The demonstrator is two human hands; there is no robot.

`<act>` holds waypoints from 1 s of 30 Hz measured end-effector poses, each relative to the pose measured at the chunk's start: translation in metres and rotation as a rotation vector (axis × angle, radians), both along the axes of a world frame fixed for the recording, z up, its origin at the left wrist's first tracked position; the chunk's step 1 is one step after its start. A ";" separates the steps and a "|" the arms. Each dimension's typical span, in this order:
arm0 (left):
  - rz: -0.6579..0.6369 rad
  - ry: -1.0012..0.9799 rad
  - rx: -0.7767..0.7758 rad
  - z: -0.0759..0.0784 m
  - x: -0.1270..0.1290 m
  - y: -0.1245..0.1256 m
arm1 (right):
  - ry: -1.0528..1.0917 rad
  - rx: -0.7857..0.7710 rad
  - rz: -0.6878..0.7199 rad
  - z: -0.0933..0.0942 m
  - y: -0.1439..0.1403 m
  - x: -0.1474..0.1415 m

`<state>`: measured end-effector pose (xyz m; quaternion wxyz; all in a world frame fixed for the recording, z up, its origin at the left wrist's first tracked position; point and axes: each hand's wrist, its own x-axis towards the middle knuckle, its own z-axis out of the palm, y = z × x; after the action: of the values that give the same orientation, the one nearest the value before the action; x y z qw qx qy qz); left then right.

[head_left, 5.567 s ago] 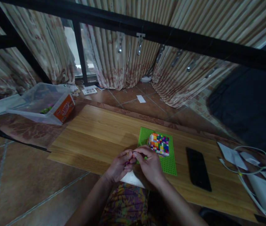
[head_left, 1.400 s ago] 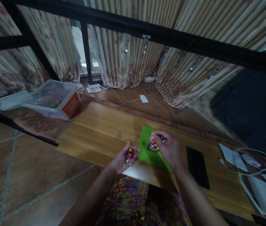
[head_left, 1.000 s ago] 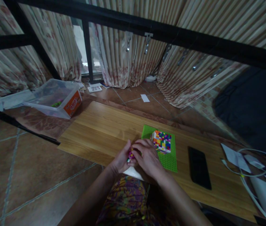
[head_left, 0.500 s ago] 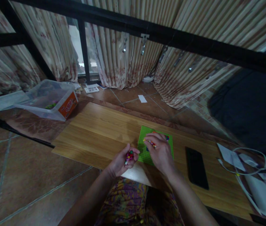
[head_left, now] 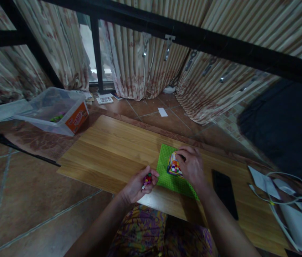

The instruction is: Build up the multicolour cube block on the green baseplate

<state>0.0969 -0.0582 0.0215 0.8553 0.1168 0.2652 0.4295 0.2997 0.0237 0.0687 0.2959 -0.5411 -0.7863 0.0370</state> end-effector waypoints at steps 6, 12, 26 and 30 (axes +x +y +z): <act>0.020 0.026 0.013 0.001 0.001 0.000 | 0.234 -0.177 -0.106 -0.002 0.011 0.003; 0.005 0.026 0.004 0.000 0.001 0.000 | 0.463 -0.481 -0.190 -0.006 0.021 0.012; 0.038 -0.017 -0.041 -0.002 -0.001 0.001 | 0.636 -0.729 -0.244 -0.003 0.032 0.009; 0.117 -0.171 -0.081 -0.002 -0.002 0.004 | 0.554 -0.621 -0.184 -0.004 0.029 0.013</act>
<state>0.0944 -0.0543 0.0192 0.8524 0.0294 0.2149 0.4758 0.3123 0.0525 0.0645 0.3213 -0.6421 -0.5769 0.3894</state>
